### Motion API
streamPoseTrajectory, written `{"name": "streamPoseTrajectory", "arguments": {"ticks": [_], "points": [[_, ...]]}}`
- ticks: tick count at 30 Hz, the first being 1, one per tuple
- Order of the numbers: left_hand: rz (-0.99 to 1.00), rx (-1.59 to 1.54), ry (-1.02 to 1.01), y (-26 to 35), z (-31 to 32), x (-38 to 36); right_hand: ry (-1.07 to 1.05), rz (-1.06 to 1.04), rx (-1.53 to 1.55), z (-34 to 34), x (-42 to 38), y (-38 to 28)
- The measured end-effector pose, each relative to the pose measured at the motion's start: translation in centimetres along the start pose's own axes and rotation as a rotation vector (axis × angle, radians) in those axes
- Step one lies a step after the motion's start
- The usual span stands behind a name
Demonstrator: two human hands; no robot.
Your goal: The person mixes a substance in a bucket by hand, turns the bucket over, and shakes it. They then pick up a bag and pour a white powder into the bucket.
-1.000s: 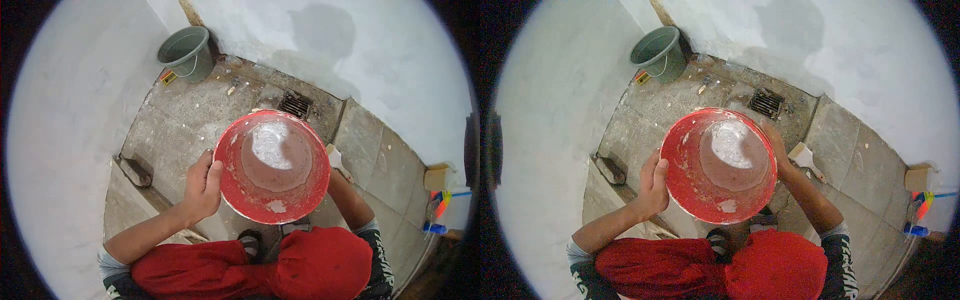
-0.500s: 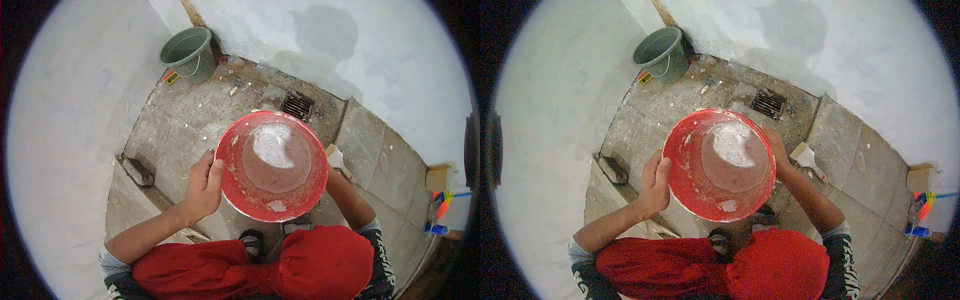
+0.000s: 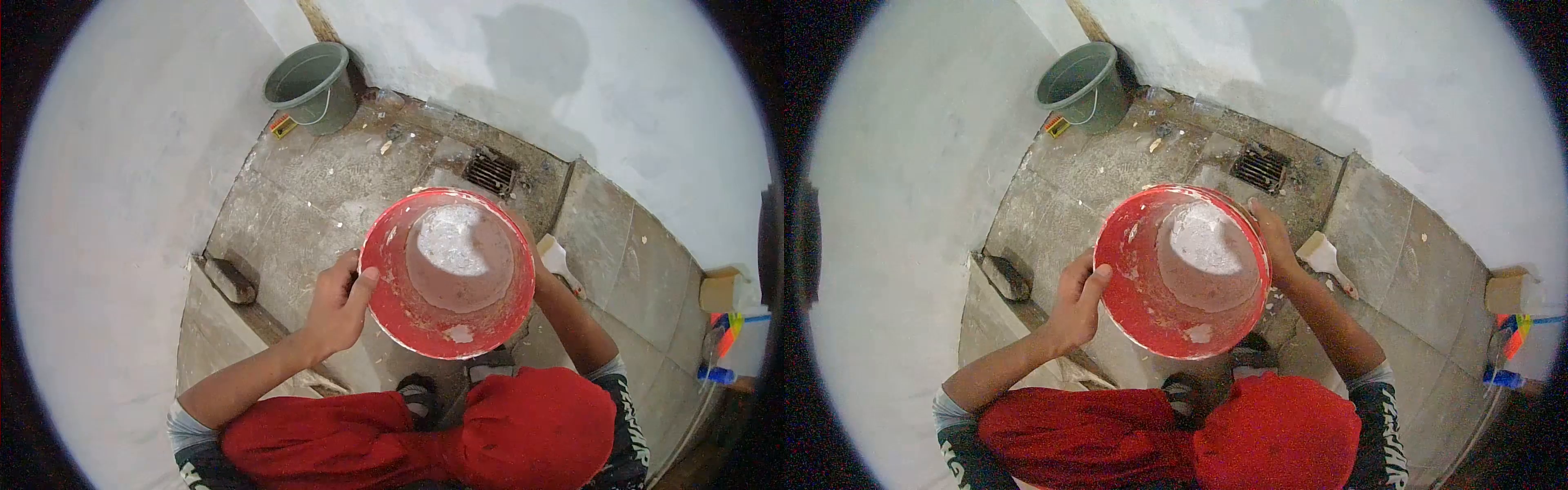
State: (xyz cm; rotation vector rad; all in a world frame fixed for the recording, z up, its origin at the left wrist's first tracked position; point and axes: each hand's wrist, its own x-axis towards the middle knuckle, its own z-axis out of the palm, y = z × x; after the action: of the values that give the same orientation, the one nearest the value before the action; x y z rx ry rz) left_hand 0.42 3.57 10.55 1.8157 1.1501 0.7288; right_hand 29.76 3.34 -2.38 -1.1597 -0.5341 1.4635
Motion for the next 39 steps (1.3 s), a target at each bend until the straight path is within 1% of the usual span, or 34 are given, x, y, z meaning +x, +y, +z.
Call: {"name": "streamPoseTrajectory", "arguments": {"ticks": [2, 3, 5, 6, 7, 8, 10, 12, 13, 15, 16, 18, 19, 21, 23, 25, 27, 28, 30, 31, 33, 34, 36, 39], "points": [[-0.015, 0.002, 0.001, -0.4, 0.1, 0.1, -0.017, -0.021, -0.109, -1.6, 1.3, 1.6], [-0.046, 0.016, 0.008, -0.5, 0.2, 0.3, -0.018, -0.020, -0.108, -1.2, 1.3, 1.0], [-0.083, 0.033, 0.014, -0.9, 0.2, 0.3, 0.414, -0.755, -0.627, 1.0, 0.1, -2.0], [-0.054, 0.127, 0.020, -0.9, 0.3, 0.2, 0.411, -0.753, -0.624, 2.4, -1.7, -3.8], [-0.024, 0.223, 0.024, -0.9, 0.4, 0.1, 0.242, -0.784, -0.430, 4.1, -4.2, -5.8], [-0.026, 0.230, 0.019, -0.7, 0.5, 0.1, 0.077, -0.807, -0.233, 5.5, -6.1, -6.9], [-0.114, 0.309, -0.027, 0.0, 0.8, 0.0, -0.324, -0.361, -0.323, 7.7, -7.8, -6.6], [-0.131, 0.286, -0.029, 0.3, 1.4, -0.1, -0.304, 0.071, -0.068, 10.5, -7.1, -4.3], [-0.147, 0.258, -0.025, 0.4, 1.6, -0.1, -0.304, 0.069, -0.063, 11.4, -6.3, -3.0], [-0.149, 0.239, -0.025, 0.3, 2.1, -0.2, -0.154, 0.359, 0.297, 12.5, -4.6, -1.0], [-0.151, 0.215, -0.022, 0.1, 2.2, -0.2, -0.156, 0.358, 0.300, 12.9, -3.9, -0.6], [-0.170, 0.223, -0.029, -0.3, 2.2, -0.4, -0.306, 0.412, 0.553, 13.5, -3.2, -0.7], [-0.191, 0.228, -0.036, -0.6, 2.2, -0.5, -0.308, 0.410, 0.556, 13.7, -3.3, -1.0], [-0.165, 0.185, -0.019, -1.1, 2.2, -0.6, -0.216, 0.426, 0.537, 13.9, -3.9, -1.8], [-0.140, 0.140, -0.002, -1.3, 2.3, -0.8, -0.248, 0.415, 0.519, 13.6, -3.4, -1.2], [-0.187, 0.099, -0.025, -1.1, 2.5, -0.9, -0.276, 0.403, 0.497, 13.3, -2.9, -0.3], [-0.163, 0.119, -0.033, -1.3, 2.6, -0.8, -0.235, 0.270, 0.483, 13.6, -2.9, 0.6], [-0.140, 0.138, -0.036, -1.3, 2.7, -0.7, -0.233, 0.268, 0.484, 13.8, -2.8, 0.8], [-0.147, 0.119, -0.042, -0.8, 2.8, -0.6, -0.029, 0.282, 0.348, 14.3, -2.5, 1.1], [-0.157, 0.100, -0.047, -0.6, 2.9, -0.6, -0.029, 0.280, 0.350, 14.1, -2.3, 1.4], [-0.154, 0.098, -0.059, -0.8, 2.9, -0.7, -0.031, 0.233, 0.226, 13.9, -2.0, 2.2], [-0.154, 0.093, -0.070, -0.8, 2.9, -0.8, -0.031, 0.232, 0.228, 13.9, -1.7, 2.4], [-0.169, 0.108, -0.094, -0.9, 3.0, -0.8, 0.018, 0.249, 0.076, 13.9, -1.3, 2.9], [-0.166, 0.121, -0.121, -0.9, 3.3, -1.0, 0.074, 0.232, 0.073, 13.6, -0.6, 4.7]]}}
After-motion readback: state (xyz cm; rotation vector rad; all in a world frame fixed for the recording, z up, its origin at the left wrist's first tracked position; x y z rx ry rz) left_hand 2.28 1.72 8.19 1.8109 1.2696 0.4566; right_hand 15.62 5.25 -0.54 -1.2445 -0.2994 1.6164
